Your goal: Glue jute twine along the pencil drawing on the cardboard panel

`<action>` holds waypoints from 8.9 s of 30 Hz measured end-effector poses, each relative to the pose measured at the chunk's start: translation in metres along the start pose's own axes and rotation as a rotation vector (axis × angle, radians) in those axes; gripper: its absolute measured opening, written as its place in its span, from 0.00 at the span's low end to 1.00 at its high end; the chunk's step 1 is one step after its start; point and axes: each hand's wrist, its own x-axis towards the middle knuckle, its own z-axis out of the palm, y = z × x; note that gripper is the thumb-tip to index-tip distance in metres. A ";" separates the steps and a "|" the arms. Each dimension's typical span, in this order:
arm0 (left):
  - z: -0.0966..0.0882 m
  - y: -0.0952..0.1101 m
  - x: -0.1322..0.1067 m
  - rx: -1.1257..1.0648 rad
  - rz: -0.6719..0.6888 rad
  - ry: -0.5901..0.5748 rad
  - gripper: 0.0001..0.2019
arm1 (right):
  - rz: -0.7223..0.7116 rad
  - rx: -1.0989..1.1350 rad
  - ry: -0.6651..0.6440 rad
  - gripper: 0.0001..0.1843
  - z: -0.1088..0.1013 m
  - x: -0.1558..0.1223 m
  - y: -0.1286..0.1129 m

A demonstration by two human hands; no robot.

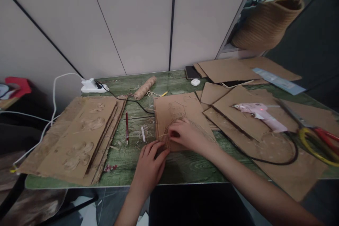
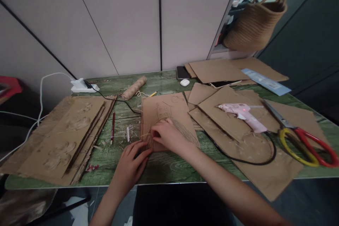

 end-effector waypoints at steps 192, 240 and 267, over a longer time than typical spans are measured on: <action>-0.016 -0.013 0.141 -0.111 -0.015 0.022 0.05 | 0.419 0.278 0.260 0.02 -0.021 -0.044 0.059; 0.027 -0.010 0.167 -0.038 0.153 -0.333 0.03 | 0.357 0.371 0.365 0.07 -0.012 -0.049 0.066; 0.019 0.047 0.111 0.205 0.065 -0.193 0.19 | 0.298 0.389 0.381 0.07 -0.008 -0.063 0.073</action>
